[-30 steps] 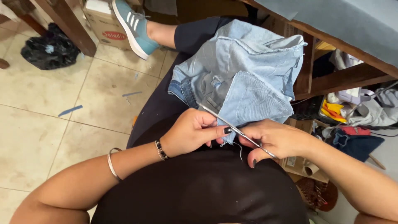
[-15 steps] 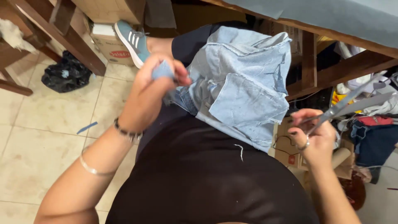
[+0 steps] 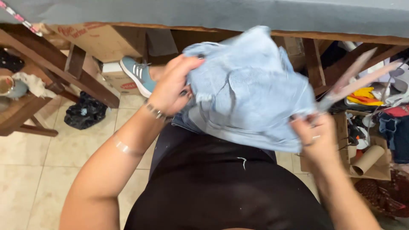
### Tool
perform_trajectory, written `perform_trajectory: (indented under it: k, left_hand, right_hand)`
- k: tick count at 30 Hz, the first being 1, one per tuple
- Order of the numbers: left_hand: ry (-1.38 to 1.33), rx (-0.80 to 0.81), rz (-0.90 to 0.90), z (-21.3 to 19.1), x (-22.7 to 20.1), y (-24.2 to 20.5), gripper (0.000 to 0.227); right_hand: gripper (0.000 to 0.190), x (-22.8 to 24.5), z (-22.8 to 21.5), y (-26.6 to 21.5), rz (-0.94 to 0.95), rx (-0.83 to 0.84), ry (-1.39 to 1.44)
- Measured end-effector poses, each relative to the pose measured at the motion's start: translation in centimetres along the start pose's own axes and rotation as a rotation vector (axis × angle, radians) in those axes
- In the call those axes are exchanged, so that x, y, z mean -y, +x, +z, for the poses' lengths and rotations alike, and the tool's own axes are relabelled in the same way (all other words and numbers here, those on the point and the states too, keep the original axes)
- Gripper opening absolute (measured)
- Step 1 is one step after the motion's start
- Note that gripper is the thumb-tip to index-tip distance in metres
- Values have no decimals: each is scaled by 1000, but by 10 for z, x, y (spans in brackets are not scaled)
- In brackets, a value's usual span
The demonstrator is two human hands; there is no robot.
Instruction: Distressing denim shorts by cutting slits with scissors and fraying the edges by hand
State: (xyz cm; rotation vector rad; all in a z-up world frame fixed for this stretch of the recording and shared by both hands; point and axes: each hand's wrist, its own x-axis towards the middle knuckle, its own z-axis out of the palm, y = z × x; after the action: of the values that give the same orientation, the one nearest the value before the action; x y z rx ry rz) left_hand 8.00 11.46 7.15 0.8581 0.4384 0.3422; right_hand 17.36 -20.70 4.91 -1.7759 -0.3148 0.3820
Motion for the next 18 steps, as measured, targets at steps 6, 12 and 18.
perform_trajectory:
  k: [6, 12, 18]
  left_hand:
    - [380, 397, 239, 8, -40, -146, 28]
    - [717, 156, -212, -50, 53, -85, 19]
    - [1003, 269, 253, -93, 76, -53, 24]
  right_hand:
    - [28, 58, -75, 42, -360, -58, 104]
    - [22, 66, -13, 90, 58, 44, -505]
    - [28, -10, -51, 98, -640, -147, -495]
